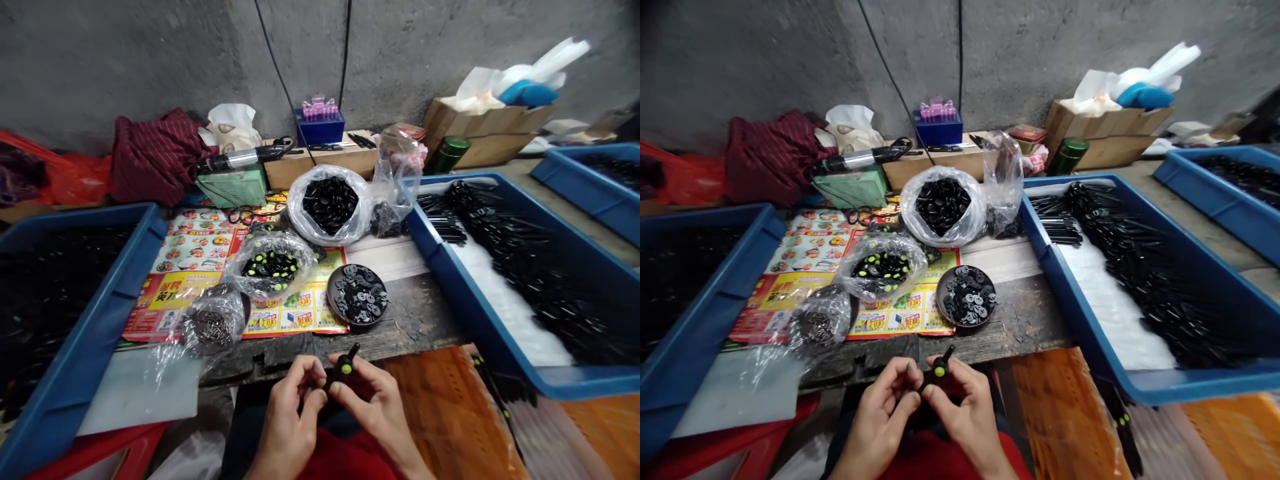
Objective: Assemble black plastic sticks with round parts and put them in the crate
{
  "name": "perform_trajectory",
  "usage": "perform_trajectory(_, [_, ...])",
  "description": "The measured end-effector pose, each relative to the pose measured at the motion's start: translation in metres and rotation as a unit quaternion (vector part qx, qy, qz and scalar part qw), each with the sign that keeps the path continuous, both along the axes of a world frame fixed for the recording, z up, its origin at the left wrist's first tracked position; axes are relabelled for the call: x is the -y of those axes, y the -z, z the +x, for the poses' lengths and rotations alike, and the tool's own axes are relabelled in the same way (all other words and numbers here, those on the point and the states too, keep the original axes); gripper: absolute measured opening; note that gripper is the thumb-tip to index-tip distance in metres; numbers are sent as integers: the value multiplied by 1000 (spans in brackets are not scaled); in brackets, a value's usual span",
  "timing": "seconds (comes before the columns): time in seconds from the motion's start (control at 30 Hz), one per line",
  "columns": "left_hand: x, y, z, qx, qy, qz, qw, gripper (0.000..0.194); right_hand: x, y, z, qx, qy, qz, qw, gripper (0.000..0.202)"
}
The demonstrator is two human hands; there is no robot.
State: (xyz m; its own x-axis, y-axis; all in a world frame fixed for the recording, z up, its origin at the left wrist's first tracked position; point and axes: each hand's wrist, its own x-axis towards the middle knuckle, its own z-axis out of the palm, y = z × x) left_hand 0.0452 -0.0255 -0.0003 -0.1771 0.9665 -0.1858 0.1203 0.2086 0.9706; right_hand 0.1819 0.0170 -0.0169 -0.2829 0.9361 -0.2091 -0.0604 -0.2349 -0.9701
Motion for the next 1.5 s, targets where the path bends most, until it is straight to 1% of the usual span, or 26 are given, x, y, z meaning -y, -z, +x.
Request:
perform_trajectory(0.07, [-1,-1,-1,4,8,-11,1000,11,-1,4,3,-2,-3,-7,1000,35])
perform_trajectory(0.13, [-2,-1,-1,-2,29,-29,999,10,-3,9,7,0,-6,-21,1000,34])
perform_trajectory(0.2, [-1,-1,-2,-11,51,-46,998,10,-6,12,11,4,-33,-18,999,32])
perform_trajectory(0.3, [1,2,-1,-20,59,-41,997,10,-9,12,13,27,-105,45,993,20])
perform_trajectory(0.37, [4,4,0,-29,57,-28,998,11,-8,9,12,47,-135,81,986,16])
perform_trajectory(0.5, [8,7,1,-58,64,-20,996,13,-4,5,10,74,-129,100,984,17])
perform_trajectory(0.6, [9,6,0,-62,75,-24,995,13,-3,3,10,78,-117,98,985,16])
perform_trajectory(0.77, [7,3,-2,-57,80,-32,995,15,-4,2,10,64,-115,85,988,17])
perform_trajectory(0.9, [5,-3,-7,-57,91,-39,993,17,-4,-1,10,68,-105,84,989,14])
perform_trajectory(1.07, [3,-12,-17,-66,124,-45,989,19,-9,-6,23,54,-157,100,981,10])
perform_trajectory(1.13, [1,-16,-19,-25,134,-50,989,19,-13,-5,30,25,-166,78,983,13])
perform_trajectory(1.17, [0,-17,-19,10,138,-55,989,19,-15,-3,32,-1,-168,53,984,18])
perform_trajectory(1.27, [-3,-21,-15,123,149,-83,978,20,-19,1,36,-98,-181,-58,977,38])
perform_trajectory(1.3, [-4,-22,-14,146,146,-94,974,21,-20,1,36,-125,-187,-89,970,40])
perform_trajectory(1.37, [-4,-23,-11,166,128,-112,971,23,-21,2,34,-156,-188,-123,962,38])
perform_trajectory(1.5, [-2,-18,-6,175,97,-124,972,24,-20,6,29,-162,-142,-132,967,36])
